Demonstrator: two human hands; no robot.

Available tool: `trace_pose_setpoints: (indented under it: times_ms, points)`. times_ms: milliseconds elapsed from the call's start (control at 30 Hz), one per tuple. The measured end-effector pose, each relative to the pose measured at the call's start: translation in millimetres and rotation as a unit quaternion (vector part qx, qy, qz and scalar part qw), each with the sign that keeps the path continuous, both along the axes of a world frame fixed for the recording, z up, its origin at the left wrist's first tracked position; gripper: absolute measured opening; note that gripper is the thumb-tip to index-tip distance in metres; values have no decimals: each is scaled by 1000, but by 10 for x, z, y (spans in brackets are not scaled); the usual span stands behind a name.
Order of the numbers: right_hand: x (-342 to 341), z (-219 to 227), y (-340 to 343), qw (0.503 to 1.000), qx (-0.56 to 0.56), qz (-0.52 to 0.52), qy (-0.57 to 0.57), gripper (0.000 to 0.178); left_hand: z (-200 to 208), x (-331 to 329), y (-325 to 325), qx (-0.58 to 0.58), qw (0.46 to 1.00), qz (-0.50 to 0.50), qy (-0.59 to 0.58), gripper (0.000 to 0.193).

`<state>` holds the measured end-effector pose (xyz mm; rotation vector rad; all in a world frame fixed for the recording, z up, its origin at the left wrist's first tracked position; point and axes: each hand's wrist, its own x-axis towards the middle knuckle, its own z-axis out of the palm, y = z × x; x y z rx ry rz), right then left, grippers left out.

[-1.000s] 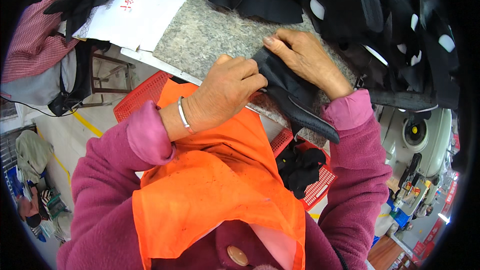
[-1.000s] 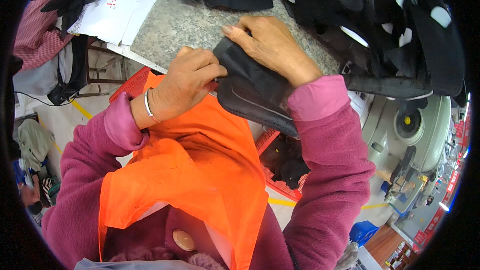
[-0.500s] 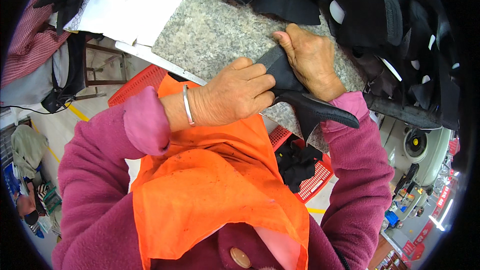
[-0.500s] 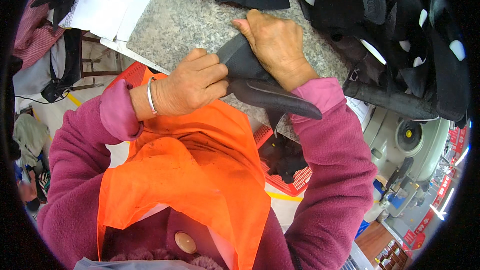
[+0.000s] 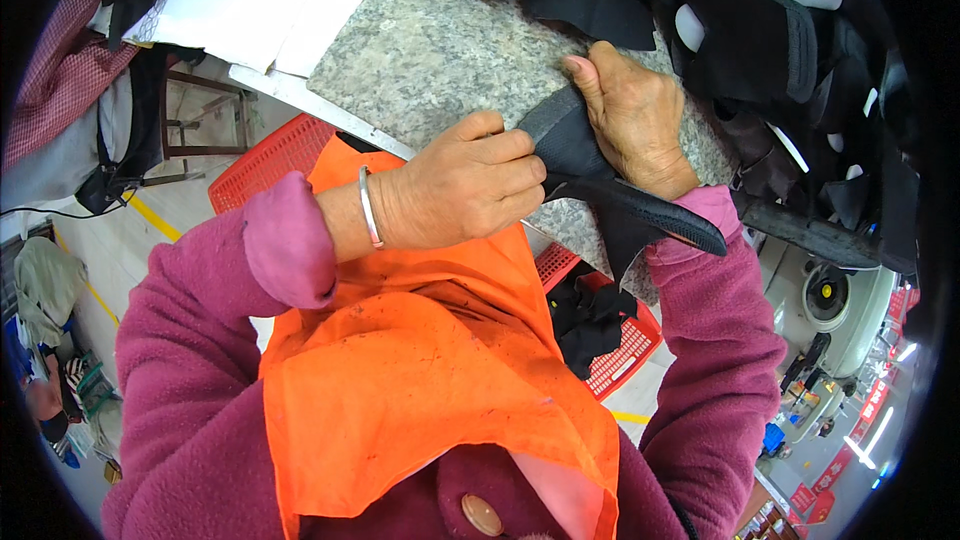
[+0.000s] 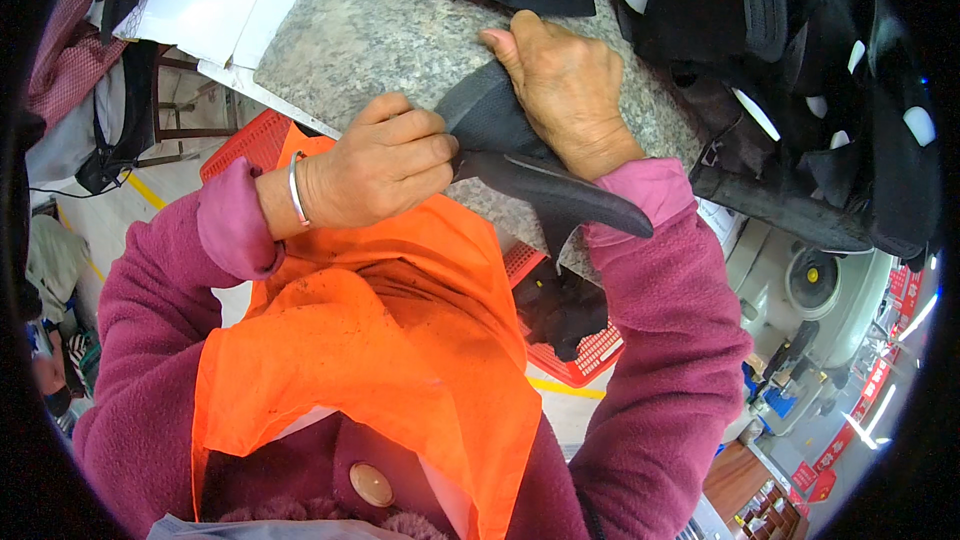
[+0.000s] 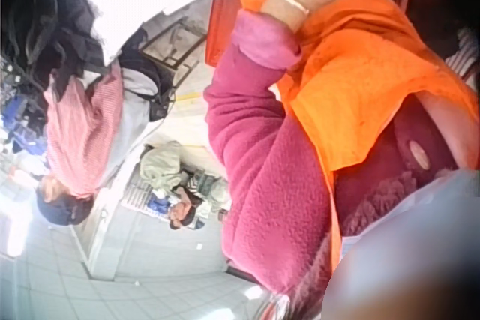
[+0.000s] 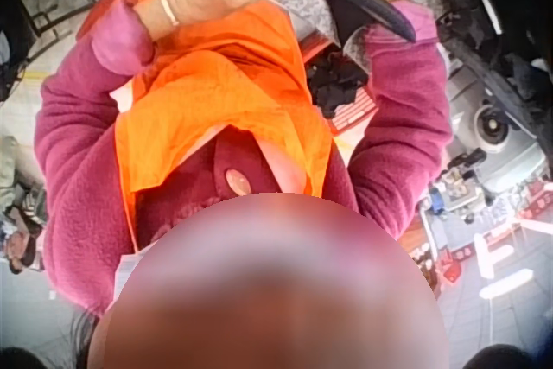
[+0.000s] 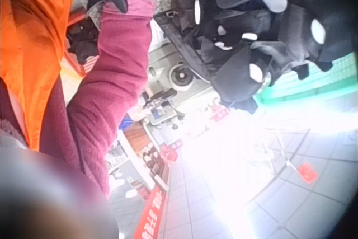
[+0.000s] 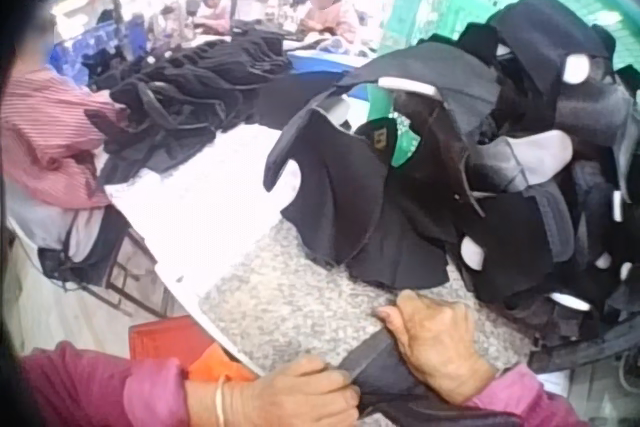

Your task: The person picks up black shoe components from a table and a red basket, then folds and aligns the parts by hand. They repeatedly inspect seams and edges, place finished pieces back on the table, and continue handling additional components.

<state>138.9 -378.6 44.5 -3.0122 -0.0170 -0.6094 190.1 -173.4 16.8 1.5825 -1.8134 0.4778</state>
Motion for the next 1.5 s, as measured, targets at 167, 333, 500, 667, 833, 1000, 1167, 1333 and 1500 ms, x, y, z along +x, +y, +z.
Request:
trace_pose_setpoints:
  times_ms: [167, 333, 500, 667, 833, 1000, 1167, 1333, 1500]
  points:
    - [-85, 222, -73, 994, -18, 70, -77, 27, 24, 12, 11, 0, 1000, 10, -8, 6]
    - [-335, 305, -71, 948, 172, 231, 139, 33, 39, 18, 22, 31, 999, 7, -4, 7]
    - [-234, 219, -68, 956, 149, 187, 170, 42, 6, 47, 82, 55, 998, -1, 22, 9]
    - [-198, 136, -17, 980, 66, 164, 90, 40, -5, 73, 108, 54, 998, -21, 24, 8]
    - [-168, 29, 11, 990, 94, 108, 19, 34, 249, 286, 4, 59, 994, -46, 78, 16]
    - [-301, 117, -265, 860, 507, 52, 32, 29, 408, 374, -397, 117, 900, -43, 418, 20]
    - [-1323, 210, -385, 969, 245, 41, -17, 61, 265, 251, -534, 245, 958, -117, 94, 46]
    - [-1861, 86, -50, 990, 16, 5, 141, 91, 151, 205, -508, 253, 966, -54, 8, 54]
    - [-1569, 66, 132, 987, 28, 1, 159, 70, 195, 216, -523, 272, 961, -42, -20, 58]
